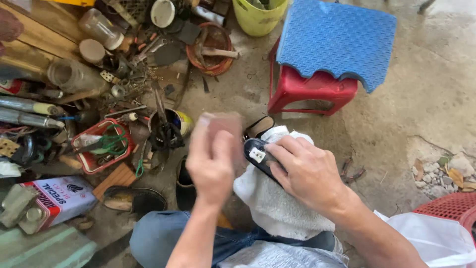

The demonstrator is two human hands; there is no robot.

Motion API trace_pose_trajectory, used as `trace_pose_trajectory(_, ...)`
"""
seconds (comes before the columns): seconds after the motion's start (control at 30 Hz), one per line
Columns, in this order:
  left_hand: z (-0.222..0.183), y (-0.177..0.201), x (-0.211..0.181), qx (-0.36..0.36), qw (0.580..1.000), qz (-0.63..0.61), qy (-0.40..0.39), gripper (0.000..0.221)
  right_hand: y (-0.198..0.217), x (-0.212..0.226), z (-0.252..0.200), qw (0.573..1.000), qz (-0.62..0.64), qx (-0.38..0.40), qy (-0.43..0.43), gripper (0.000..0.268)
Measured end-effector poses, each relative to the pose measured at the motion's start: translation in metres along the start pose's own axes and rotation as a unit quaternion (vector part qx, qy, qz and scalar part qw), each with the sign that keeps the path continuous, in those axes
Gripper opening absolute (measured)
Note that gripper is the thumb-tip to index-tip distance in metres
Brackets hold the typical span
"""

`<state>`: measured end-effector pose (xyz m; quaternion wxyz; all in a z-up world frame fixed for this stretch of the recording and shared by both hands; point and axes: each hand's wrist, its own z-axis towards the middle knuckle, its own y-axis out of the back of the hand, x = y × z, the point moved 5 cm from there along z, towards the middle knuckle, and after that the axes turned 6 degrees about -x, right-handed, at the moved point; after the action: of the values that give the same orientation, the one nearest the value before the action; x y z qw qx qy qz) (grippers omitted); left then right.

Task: Repairing a high-heeled shoe by sanding the heel and applying adhesive to attach a new tip.

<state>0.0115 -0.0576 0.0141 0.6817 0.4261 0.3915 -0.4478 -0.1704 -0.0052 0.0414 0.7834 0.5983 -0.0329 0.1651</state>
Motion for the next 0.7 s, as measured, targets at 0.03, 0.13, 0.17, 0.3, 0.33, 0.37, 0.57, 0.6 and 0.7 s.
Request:
trace_pose_trajectory(0.03, 0.013, 0.007, 0.012, -0.049, 0.998, -0.027, 0.011, 0.04, 0.002, 0.001, 0.003, 1.0, 0.007, -0.004, 0.0, 0.018)
trace_pose_trajectory(0.13, -0.001, 0.009, -0.033, 0.079, 0.994, -0.012, 0.075, 0.037, -0.001, 0.0, -0.001, 0.998, 0.024, 0.056, -0.004, 0.025)
trace_pose_trajectory(0.17, -0.003, 0.003, -0.024, 0.08, 0.994, -0.011, 0.078, 0.037, -0.002, 0.001, -0.002, 0.998, 0.025, 0.058, -0.004, 0.025)
trace_pose_trajectory(0.3, -0.008, -0.011, -0.009, 0.121, 0.986, -0.024, 0.109, 0.05, -0.003, 0.004, 0.004, 0.998, 0.008, 0.059, -0.004, 0.018)
trace_pose_trajectory(0.33, -0.009, -0.01, -0.014, 0.094, 0.991, -0.018, 0.094, 0.049, -0.001, 0.003, 0.004, 0.997, 0.028, 0.067, -0.008, 0.019)
trace_pose_trajectory(0.37, -0.019, -0.007, -0.012, 0.096, 0.991, -0.02, 0.096, 0.049, 0.0, 0.001, 0.001, 0.997, 0.026, 0.069, -0.011, 0.019)
trace_pose_trajectory(0.57, -0.013, -0.01, -0.006, 0.103, 0.987, -0.009, 0.124, 0.05, -0.001, 0.009, 0.006, 0.999, 0.01, 0.048, -0.003, 0.02)
trace_pose_trajectory(0.6, -0.012, -0.009, -0.009, 0.084, 0.99, -0.006, 0.111, 0.049, -0.001, 0.01, 0.006, 0.998, 0.01, 0.055, -0.006, 0.02)
trace_pose_trajectory(0.7, -0.031, -0.003, -0.002, 0.074, 0.995, -0.016, 0.068, 0.048, -0.003, 0.007, 0.007, 0.998, -0.005, 0.057, -0.009, 0.02)
